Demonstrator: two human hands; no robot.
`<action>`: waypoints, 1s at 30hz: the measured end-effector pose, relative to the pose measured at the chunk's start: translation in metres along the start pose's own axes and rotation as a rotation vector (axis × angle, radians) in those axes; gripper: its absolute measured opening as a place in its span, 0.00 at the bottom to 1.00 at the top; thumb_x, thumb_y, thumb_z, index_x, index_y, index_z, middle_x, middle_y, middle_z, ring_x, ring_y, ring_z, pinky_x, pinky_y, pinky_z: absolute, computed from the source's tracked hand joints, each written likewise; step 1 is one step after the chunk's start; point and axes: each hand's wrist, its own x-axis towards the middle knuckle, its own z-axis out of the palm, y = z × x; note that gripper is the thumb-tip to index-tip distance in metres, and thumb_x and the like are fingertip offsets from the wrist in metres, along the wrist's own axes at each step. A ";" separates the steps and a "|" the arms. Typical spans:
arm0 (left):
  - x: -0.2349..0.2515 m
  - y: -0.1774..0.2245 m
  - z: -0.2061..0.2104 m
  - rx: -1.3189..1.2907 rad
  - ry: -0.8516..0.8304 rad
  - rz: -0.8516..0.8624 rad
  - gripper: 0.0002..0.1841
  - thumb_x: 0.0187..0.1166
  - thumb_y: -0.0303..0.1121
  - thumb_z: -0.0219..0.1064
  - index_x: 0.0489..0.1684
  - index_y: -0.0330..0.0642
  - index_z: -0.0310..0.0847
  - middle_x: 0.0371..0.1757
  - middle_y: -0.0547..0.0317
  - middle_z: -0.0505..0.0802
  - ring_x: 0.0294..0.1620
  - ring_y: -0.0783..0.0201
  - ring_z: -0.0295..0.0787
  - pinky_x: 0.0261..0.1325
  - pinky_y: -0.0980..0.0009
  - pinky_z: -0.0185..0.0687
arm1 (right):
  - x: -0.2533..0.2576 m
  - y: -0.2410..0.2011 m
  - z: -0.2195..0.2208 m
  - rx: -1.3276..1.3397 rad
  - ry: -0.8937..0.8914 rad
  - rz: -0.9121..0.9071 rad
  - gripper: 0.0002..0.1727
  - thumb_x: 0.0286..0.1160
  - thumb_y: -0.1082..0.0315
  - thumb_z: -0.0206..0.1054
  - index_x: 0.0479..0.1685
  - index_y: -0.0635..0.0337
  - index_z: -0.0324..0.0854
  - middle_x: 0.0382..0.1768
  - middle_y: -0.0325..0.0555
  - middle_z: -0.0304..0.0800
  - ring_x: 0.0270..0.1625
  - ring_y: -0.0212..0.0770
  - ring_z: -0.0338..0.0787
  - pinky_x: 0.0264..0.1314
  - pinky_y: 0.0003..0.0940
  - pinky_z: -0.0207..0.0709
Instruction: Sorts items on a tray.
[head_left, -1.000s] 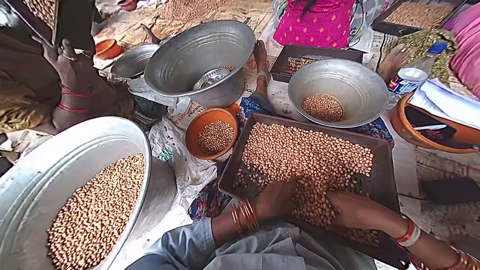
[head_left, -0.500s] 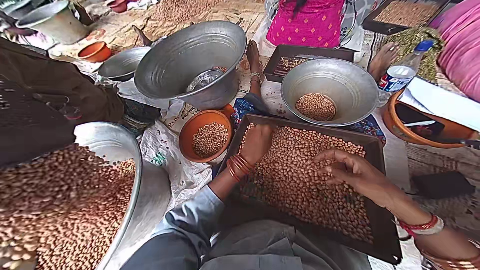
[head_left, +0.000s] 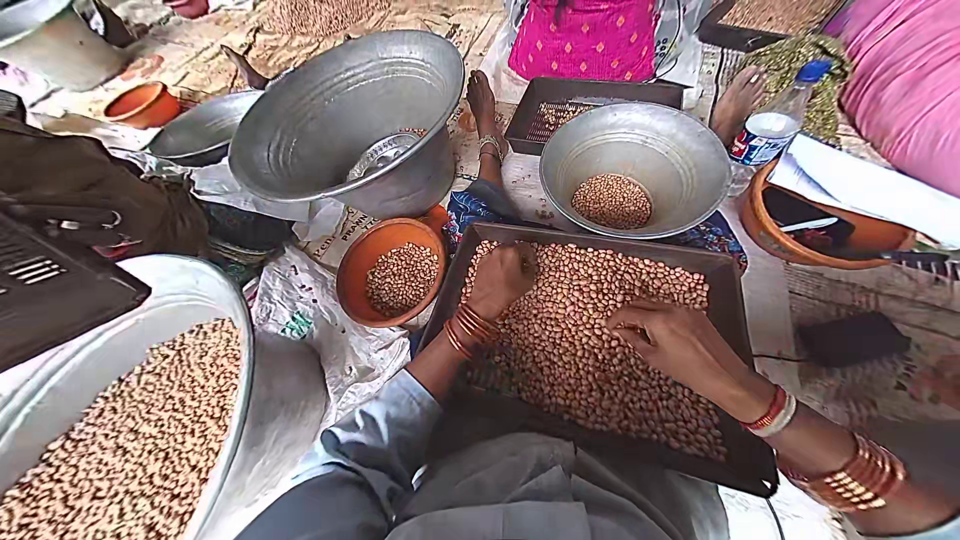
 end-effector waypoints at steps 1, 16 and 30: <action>-0.004 -0.002 -0.006 -0.080 0.021 -0.018 0.07 0.76 0.31 0.73 0.46 0.39 0.89 0.39 0.42 0.93 0.37 0.41 0.92 0.39 0.39 0.85 | 0.000 -0.002 0.002 -0.025 0.004 -0.021 0.07 0.75 0.68 0.68 0.42 0.53 0.93 0.39 0.49 0.95 0.37 0.53 0.95 0.34 0.55 0.85; -0.041 -0.002 0.011 0.044 -0.286 0.050 0.11 0.82 0.34 0.68 0.50 0.38 0.91 0.53 0.44 0.94 0.57 0.44 0.92 0.62 0.42 0.84 | 0.001 0.002 -0.005 -0.109 0.035 0.000 0.09 0.75 0.68 0.67 0.43 0.51 0.93 0.39 0.47 0.95 0.33 0.52 0.94 0.29 0.55 0.82; -0.031 0.002 0.017 0.022 -0.134 0.088 0.12 0.84 0.31 0.65 0.58 0.40 0.90 0.59 0.45 0.94 0.59 0.45 0.93 0.63 0.45 0.86 | 0.001 -0.001 -0.007 -0.139 -0.045 0.007 0.09 0.77 0.68 0.67 0.45 0.52 0.93 0.39 0.51 0.95 0.36 0.56 0.95 0.31 0.56 0.83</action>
